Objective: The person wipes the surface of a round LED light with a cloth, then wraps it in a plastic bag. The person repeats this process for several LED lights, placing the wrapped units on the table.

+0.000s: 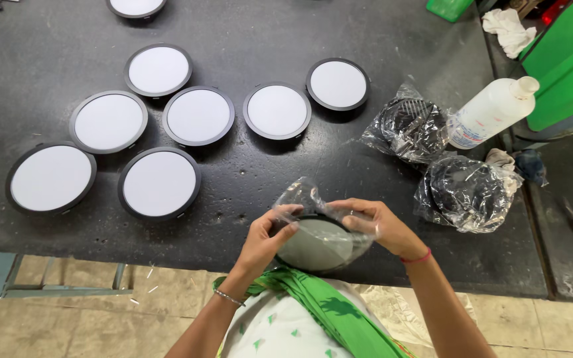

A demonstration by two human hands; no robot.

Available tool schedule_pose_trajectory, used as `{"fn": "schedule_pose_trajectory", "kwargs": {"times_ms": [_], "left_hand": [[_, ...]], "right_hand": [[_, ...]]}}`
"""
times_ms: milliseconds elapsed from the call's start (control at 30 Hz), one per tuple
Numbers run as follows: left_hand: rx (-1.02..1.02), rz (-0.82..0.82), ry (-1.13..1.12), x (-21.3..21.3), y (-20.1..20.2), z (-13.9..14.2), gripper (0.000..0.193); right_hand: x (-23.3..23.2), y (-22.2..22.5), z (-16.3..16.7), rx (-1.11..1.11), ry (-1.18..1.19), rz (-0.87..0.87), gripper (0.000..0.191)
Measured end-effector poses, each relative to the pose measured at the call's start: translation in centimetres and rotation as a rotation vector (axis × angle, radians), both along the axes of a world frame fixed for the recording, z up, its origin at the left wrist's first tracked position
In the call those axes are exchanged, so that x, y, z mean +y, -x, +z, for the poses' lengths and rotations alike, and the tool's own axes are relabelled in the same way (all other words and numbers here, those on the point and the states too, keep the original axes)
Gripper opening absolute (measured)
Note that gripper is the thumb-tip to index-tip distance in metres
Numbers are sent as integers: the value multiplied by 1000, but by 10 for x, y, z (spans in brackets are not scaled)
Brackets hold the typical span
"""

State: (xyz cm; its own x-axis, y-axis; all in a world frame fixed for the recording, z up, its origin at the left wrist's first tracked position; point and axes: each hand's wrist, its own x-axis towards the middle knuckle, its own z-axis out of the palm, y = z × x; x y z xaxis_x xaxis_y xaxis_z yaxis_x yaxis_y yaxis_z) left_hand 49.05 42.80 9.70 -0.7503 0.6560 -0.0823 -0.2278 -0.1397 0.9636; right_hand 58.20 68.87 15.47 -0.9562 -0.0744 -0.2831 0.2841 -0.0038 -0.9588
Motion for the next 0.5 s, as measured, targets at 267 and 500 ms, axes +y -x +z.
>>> {"fn": "schedule_pose_trajectory", "kwargs": {"times_ms": [267,500], "left_hand": [[142,14,119,8,0,35,21],[684,174,215,12,2,67,26]], "right_hand": [[-7,23,30,230,-403,272,41],[-17,21,34,392,-678,314,31]]}}
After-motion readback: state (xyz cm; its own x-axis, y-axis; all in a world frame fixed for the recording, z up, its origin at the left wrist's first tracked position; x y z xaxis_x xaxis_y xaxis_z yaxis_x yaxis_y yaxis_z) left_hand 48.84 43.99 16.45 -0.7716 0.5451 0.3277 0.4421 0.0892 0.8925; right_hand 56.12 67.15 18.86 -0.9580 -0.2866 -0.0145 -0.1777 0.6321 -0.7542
